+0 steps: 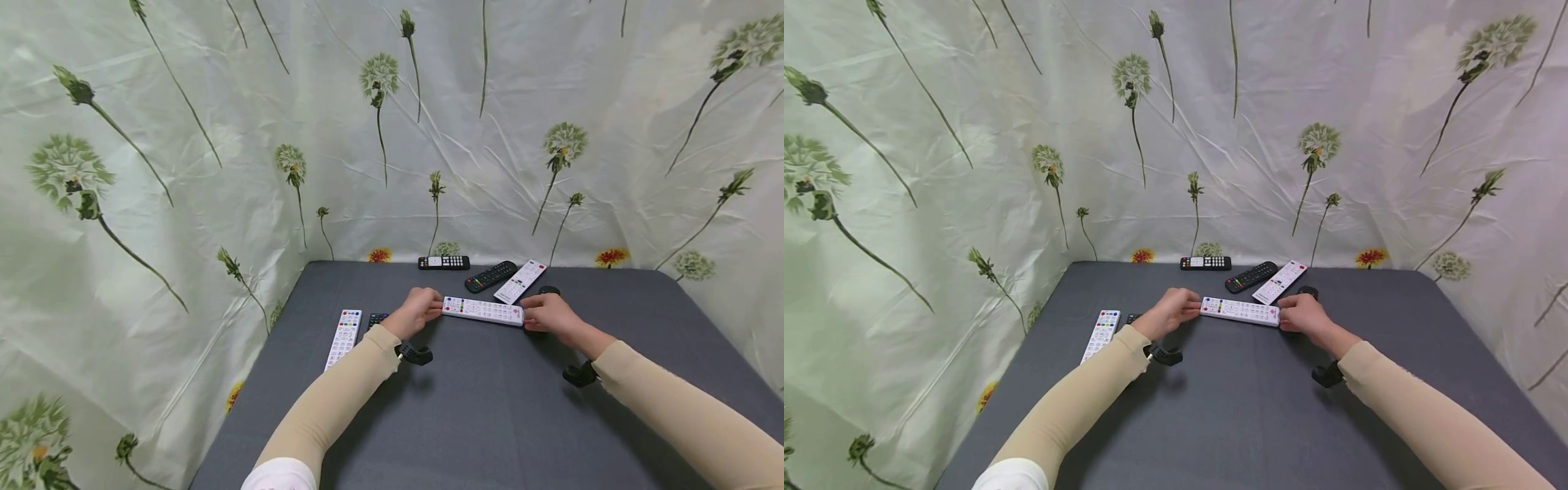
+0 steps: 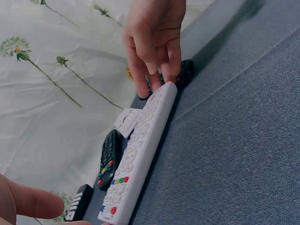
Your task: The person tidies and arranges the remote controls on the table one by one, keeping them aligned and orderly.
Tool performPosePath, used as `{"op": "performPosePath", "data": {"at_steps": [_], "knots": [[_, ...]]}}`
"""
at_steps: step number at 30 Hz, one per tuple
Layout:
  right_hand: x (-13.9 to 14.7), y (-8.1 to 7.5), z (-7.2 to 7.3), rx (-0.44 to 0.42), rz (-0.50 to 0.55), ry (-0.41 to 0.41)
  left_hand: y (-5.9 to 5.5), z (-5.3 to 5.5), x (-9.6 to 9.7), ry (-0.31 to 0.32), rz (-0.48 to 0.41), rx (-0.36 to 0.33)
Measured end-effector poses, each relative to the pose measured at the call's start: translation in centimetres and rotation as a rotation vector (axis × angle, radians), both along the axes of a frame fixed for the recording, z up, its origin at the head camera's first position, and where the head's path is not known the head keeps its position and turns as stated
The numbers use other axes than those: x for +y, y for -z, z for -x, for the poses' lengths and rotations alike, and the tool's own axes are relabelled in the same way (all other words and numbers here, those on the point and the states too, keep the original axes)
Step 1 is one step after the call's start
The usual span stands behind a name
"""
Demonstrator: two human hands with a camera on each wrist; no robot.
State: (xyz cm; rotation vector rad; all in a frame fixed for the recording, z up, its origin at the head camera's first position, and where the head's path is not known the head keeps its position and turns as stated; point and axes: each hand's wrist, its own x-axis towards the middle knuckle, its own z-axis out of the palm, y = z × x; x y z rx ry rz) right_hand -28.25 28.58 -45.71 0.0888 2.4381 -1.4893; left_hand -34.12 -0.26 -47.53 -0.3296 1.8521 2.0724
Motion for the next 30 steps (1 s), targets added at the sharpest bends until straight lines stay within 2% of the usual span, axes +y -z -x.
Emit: {"op": "performPosePath", "data": {"at_steps": [8,16,23,30], "knots": [[-0.9,0.5,0.1,0.043,0.039,0.068,0.1,-0.1,-0.4,-0.065,-0.05,-0.02],[-1.3,0.8,-0.1,0.068,0.162,0.108,0.1,0.0,-0.2,-0.148,-0.042,0.05],[-2.2,0.3,-0.6,0.024,0.274,0.128,-0.5,-0.2,-1.2,-0.158,0.004,0.133],[-2.8,-0.2,-1.0,-0.068,0.449,0.154,-0.8,0.0,-2.8,-0.13,-0.013,0.122]]}}
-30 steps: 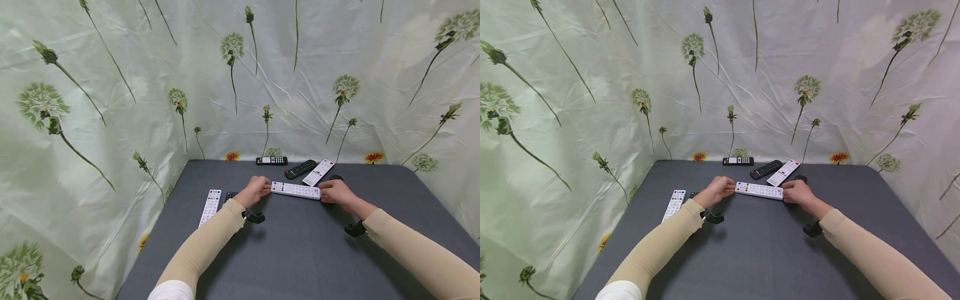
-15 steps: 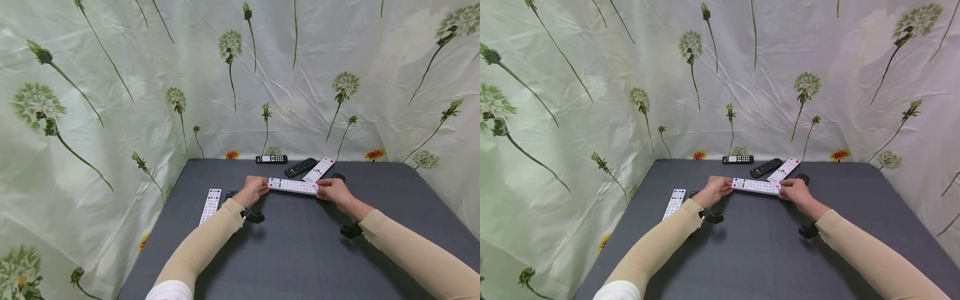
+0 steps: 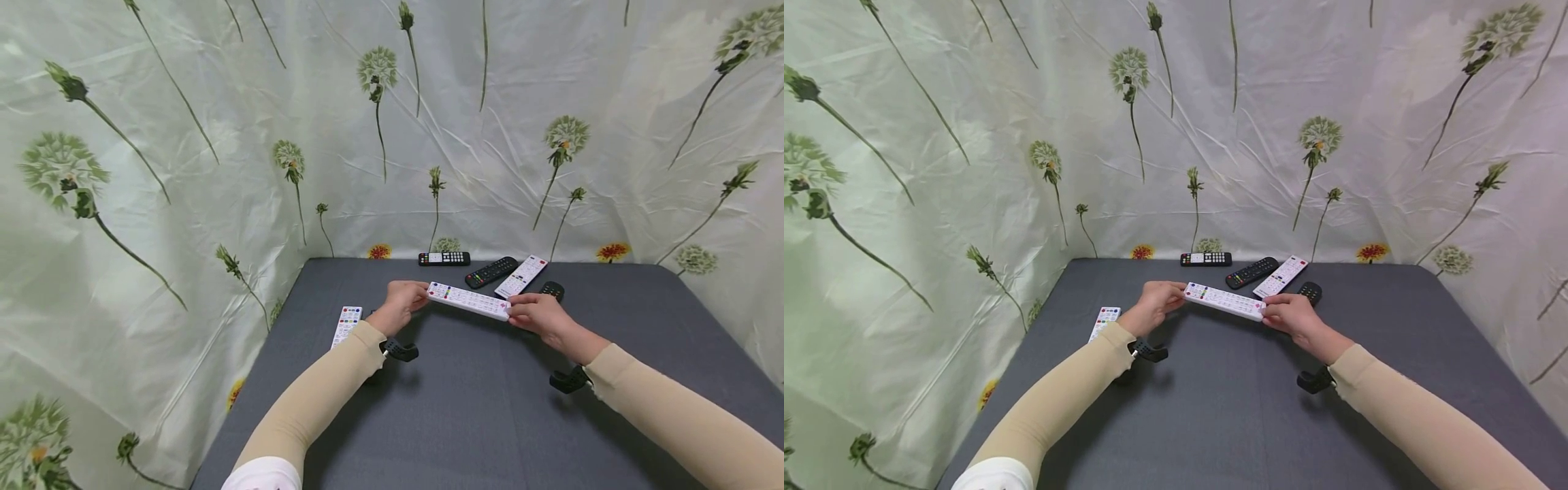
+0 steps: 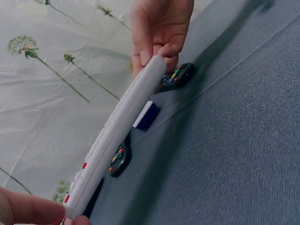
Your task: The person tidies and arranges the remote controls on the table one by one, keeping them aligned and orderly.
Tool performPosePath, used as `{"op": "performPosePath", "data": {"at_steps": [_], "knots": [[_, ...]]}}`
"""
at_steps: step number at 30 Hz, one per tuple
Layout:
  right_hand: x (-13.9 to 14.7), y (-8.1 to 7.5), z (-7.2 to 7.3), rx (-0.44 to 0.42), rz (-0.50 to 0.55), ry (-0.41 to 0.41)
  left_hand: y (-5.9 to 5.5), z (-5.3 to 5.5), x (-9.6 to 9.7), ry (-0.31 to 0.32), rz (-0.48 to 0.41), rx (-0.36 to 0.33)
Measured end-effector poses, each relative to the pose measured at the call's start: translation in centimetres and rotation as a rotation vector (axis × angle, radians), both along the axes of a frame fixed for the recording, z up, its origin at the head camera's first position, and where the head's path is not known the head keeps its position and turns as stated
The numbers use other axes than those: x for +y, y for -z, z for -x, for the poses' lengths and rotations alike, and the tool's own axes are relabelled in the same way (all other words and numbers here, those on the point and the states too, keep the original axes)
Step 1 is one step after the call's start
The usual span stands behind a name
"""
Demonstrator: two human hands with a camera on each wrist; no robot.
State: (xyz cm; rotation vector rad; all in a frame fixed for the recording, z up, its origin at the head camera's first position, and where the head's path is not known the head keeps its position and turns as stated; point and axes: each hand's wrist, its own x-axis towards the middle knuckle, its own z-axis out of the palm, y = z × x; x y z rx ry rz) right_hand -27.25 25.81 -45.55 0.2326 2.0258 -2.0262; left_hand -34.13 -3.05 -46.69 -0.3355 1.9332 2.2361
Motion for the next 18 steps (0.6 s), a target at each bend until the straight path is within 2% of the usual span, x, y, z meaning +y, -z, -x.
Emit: {"op": "performPosePath", "data": {"at_steps": [4,8,13,18], "knots": [[-0.6,-0.2,-0.2,-0.002,0.058,-0.036,-0.3,0.2,-1.0,0.015,-0.024,-0.009],[-1.5,-0.2,-0.4,-0.008,0.099,-0.075,-0.5,0.3,-2.1,0.039,-0.009,-0.005],[-2.7,-0.3,-0.9,-0.025,0.116,-0.136,-0.6,0.6,-3.5,0.067,0.023,-0.003],[-3.8,-0.3,-1.4,-0.048,0.101,-0.19,-1.0,0.9,-4.8,0.11,0.019,-0.01]]}}
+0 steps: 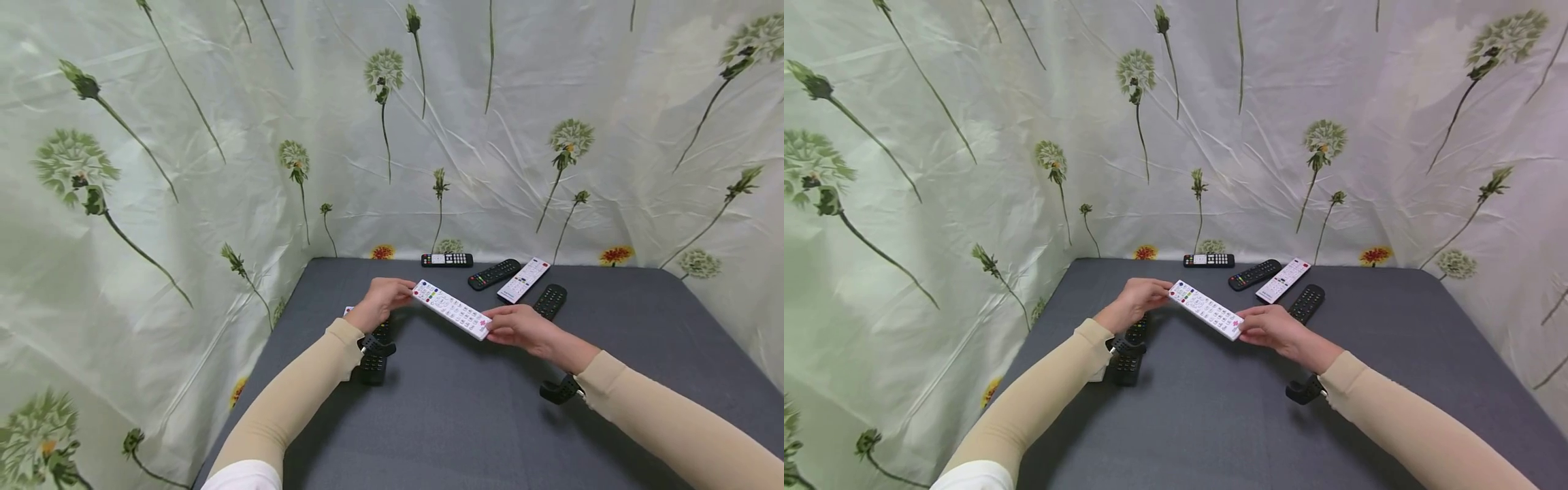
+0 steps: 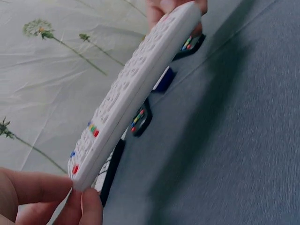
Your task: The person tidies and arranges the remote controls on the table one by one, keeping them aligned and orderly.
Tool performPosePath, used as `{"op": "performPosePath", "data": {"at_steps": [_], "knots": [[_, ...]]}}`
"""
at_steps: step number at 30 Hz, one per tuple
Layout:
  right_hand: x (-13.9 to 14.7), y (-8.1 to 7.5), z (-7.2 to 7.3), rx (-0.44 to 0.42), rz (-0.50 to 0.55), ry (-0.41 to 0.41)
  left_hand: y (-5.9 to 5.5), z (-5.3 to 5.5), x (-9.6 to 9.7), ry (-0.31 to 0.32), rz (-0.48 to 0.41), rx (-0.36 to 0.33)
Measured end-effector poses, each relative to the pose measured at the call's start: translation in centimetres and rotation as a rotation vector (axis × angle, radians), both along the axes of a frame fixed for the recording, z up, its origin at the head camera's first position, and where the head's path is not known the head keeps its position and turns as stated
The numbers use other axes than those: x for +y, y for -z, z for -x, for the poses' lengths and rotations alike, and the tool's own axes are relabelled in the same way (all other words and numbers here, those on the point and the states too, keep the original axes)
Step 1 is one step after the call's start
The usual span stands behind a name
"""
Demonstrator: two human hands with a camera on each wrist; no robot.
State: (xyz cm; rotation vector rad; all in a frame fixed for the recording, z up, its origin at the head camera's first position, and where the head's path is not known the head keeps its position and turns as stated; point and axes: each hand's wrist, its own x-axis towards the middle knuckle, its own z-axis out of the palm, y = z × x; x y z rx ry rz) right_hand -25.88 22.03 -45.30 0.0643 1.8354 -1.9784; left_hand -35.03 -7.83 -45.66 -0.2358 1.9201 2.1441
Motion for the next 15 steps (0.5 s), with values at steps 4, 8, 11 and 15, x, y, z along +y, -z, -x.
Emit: {"op": "performPosePath", "data": {"at_steps": [4,8,11,15], "knots": [[-0.7,0.2,-0.2,0.004,-0.014,-0.051,-0.4,0.0,-0.8,0.037,0.007,0.007],[-1.7,0.6,-0.3,0.016,-0.035,-0.101,-0.7,0.0,-1.7,0.064,0.027,0.03],[-2.5,0.9,-0.5,0.027,-0.043,-0.148,-0.7,0.1,-2.3,0.08,0.044,0.044],[-3.8,1.4,-0.8,0.037,-0.038,-0.217,-0.6,0.2,-3.0,0.096,0.054,0.064]]}}
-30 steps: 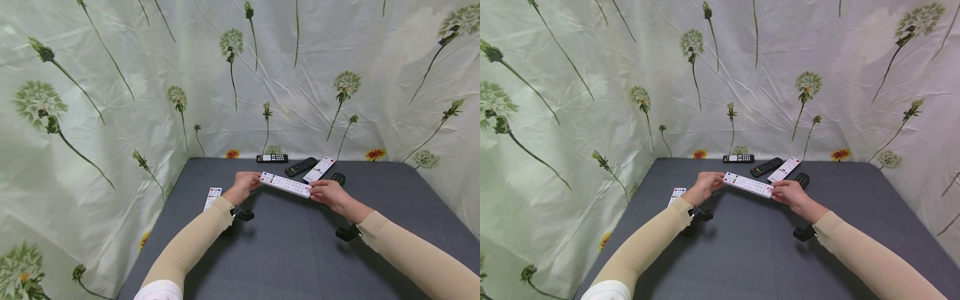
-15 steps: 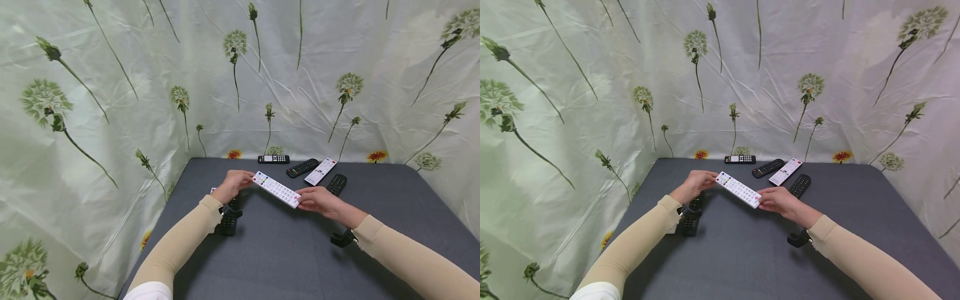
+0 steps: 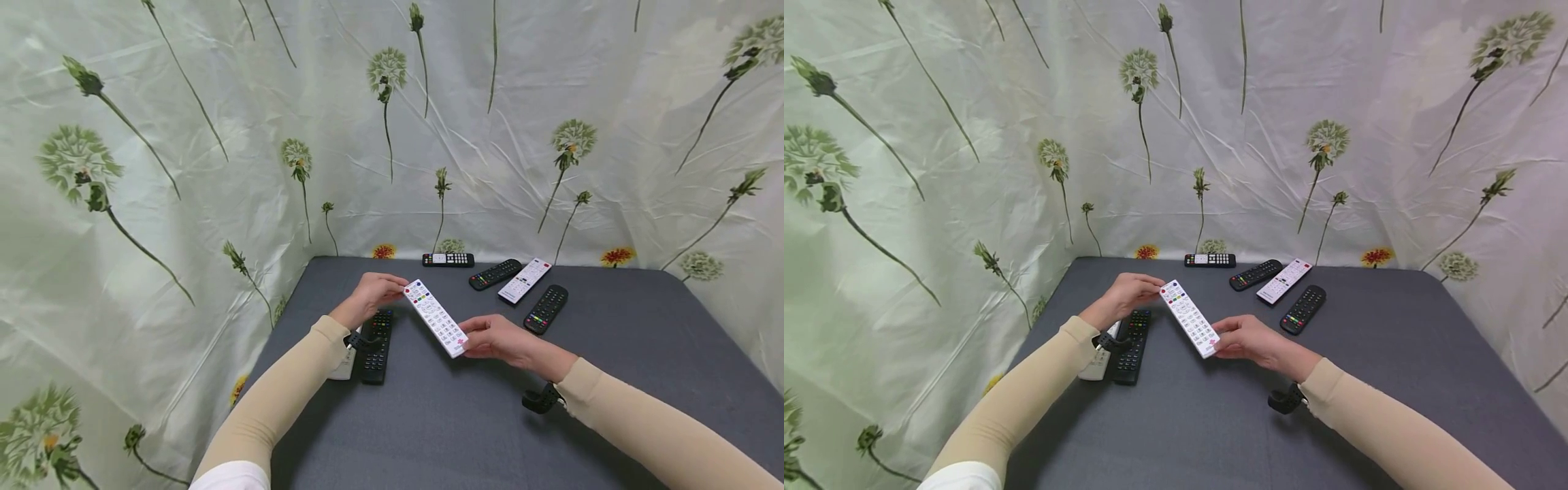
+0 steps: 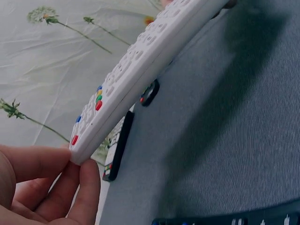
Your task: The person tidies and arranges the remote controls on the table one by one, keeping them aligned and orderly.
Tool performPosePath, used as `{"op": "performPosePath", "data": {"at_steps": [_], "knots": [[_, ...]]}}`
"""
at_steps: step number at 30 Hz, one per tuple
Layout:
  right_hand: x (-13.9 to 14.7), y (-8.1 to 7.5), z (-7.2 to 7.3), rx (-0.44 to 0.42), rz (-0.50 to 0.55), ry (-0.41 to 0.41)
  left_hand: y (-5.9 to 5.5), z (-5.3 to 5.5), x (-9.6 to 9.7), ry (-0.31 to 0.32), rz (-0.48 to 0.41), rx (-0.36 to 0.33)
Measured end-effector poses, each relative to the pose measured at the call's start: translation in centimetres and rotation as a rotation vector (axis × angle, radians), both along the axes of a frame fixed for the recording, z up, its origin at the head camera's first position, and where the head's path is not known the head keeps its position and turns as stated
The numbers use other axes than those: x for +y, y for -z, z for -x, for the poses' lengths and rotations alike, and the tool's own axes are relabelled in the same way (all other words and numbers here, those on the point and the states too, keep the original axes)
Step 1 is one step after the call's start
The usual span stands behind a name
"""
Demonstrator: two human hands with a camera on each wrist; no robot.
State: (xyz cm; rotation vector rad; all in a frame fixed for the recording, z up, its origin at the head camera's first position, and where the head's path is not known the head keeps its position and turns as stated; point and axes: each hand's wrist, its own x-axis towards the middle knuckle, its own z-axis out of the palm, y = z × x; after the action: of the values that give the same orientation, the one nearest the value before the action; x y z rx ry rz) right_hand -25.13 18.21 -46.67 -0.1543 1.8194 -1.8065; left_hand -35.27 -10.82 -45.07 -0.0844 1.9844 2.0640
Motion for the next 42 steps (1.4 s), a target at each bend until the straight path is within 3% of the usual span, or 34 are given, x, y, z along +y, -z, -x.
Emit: {"op": "performPosePath", "data": {"at_steps": [5,15,31,42], "knots": [[-1.7,0.7,-0.4,0.006,-0.028,-0.038,0.1,0.0,-0.7,0.017,0.029,0.026],[-5.4,1.5,-1.2,0.041,-0.071,-0.039,0.5,0.1,-1.2,0.057,0.087,0.08],[-9.3,2.6,-2.3,0.167,-0.107,0.061,1.8,0.3,-1.4,0.07,0.245,0.189],[-10.1,3.1,-2.7,0.27,-0.261,0.092,2.2,0.8,-1.5,0.114,0.275,0.203]]}}
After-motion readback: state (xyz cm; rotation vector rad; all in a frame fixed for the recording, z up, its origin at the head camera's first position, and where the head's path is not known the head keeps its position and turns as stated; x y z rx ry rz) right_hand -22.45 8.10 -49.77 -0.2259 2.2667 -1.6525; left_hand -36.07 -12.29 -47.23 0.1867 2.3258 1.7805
